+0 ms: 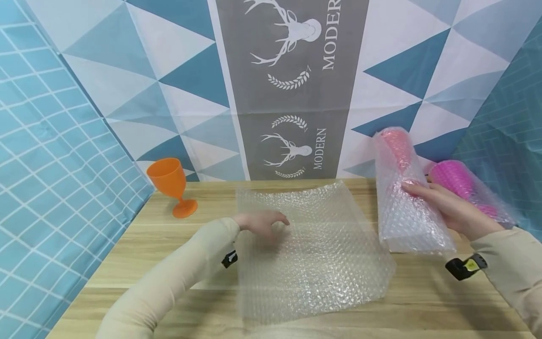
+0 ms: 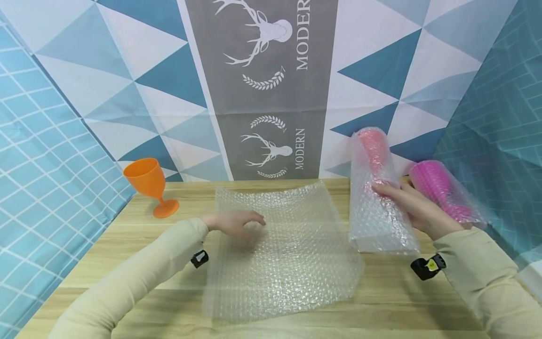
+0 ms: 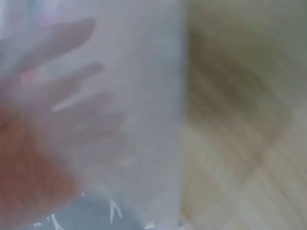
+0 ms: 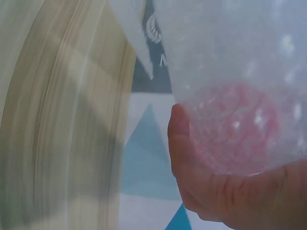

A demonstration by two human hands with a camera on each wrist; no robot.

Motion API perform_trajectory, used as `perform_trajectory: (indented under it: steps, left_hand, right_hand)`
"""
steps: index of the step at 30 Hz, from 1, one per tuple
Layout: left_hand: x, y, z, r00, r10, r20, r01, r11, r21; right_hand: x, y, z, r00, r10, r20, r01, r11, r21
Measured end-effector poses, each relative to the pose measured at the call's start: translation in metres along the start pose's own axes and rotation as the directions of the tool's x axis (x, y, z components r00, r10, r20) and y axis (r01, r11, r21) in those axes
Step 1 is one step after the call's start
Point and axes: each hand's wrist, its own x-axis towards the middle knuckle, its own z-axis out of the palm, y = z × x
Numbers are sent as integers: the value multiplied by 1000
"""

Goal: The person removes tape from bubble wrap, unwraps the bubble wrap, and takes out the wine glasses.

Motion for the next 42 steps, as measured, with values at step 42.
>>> perform_trajectory:
  steps: [42]
  left_hand:
    - [-7,9,12,944,-323,75,331,906,-264]
  right_hand:
    - [12,13,73,982,35,183,-41,999,33]
